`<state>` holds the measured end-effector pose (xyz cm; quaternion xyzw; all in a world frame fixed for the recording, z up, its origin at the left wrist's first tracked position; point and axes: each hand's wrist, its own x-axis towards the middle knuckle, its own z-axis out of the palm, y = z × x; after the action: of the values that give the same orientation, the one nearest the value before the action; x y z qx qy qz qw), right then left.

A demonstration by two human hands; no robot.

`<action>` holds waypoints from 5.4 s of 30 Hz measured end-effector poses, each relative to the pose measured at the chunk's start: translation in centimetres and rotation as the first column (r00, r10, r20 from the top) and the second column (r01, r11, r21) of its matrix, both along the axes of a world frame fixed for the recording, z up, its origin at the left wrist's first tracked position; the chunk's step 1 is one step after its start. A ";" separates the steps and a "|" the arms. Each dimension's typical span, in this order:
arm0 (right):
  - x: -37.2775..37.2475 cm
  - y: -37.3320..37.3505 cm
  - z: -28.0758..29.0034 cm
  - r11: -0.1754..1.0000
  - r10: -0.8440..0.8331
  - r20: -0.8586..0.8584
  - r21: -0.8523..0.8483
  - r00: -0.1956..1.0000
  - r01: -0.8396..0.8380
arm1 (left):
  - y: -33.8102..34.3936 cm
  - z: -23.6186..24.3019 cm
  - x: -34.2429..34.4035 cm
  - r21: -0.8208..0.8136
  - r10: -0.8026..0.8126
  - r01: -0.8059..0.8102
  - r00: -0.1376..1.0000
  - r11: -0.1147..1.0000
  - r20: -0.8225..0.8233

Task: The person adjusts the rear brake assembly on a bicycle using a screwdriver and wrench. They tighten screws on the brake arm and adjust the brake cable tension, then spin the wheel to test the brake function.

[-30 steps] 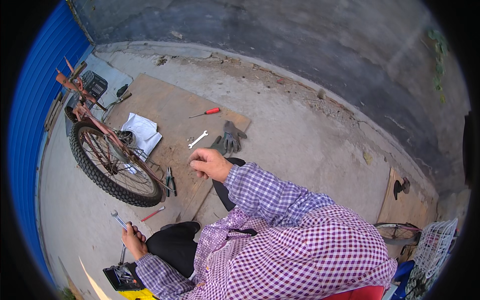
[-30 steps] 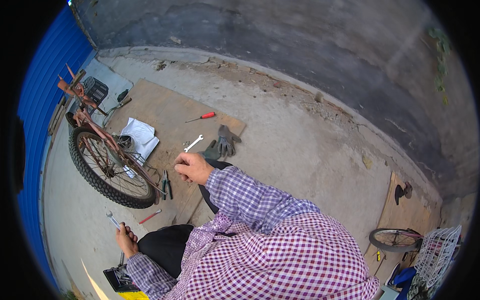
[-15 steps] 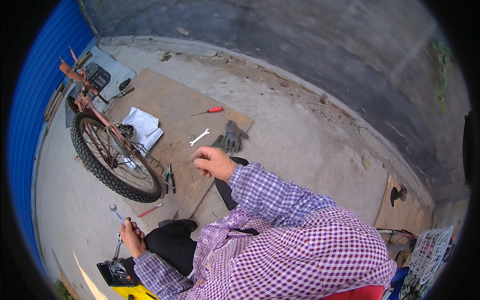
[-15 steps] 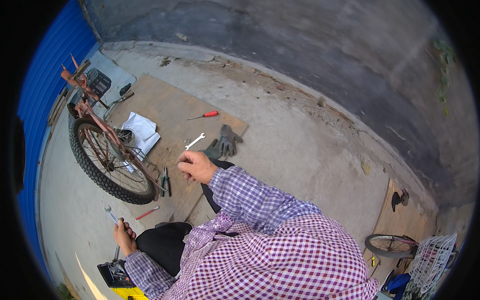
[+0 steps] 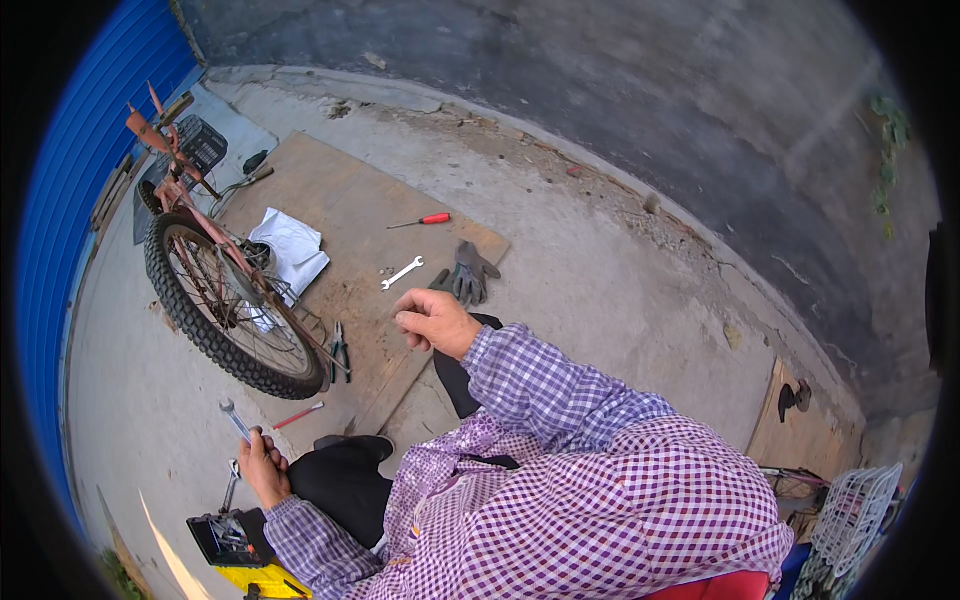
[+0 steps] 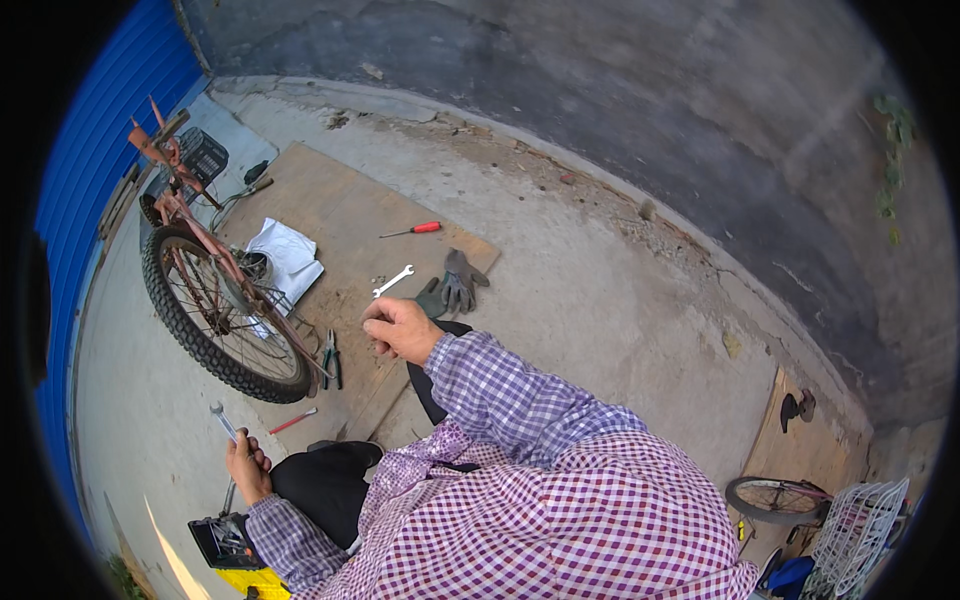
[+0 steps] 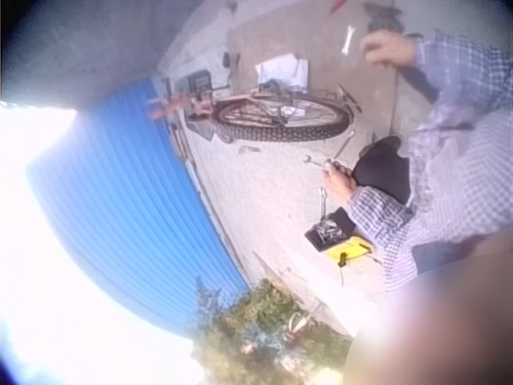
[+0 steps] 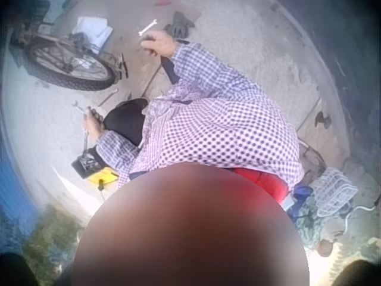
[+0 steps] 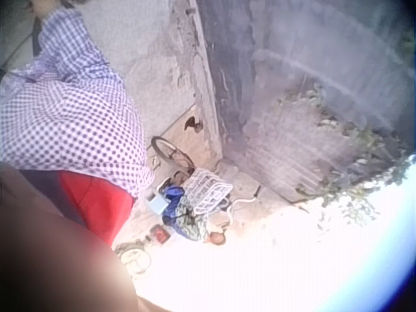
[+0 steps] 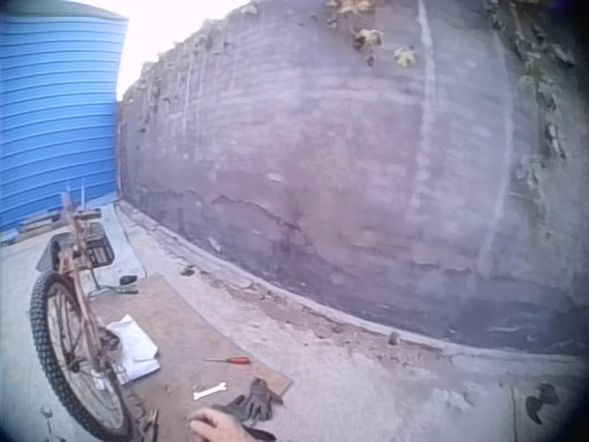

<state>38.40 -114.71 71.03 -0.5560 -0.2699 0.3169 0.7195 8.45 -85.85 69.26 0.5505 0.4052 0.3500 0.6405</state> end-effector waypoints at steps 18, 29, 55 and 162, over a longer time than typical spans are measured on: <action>0.2 0.5 -0.8 1.000 -0.020 0.004 -0.020 1.000 0.020 | 0.2 -0.7 -0.4 0.012 -0.006 0.007 0.999 1.000 -0.035; 0.4 1.3 -0.9 1.000 -0.003 0.027 -0.022 1.000 0.003 | -0.2 -0.7 -1.1 0.076 -0.068 0.066 0.997 0.995 0.022; -9.9 6.7 -3.8 0.991 -0.025 0.129 -0.124 0.991 0.041 | 3.6 -2.7 -11.2 -0.068 0.042 -0.036 0.996 0.997 0.081; -21.3 1.9 -2.7 0.980 0.168 0.345 -0.160 0.923 -0.119 | -6.3 -4.4 -32.2 0.157 0.510 -0.496 0.858 0.854 -0.063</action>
<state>17.14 -112.80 68.37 -0.6308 -0.4138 0.2802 0.5936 -23.71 -92.13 64.83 0.4846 0.5429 0.5033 0.4660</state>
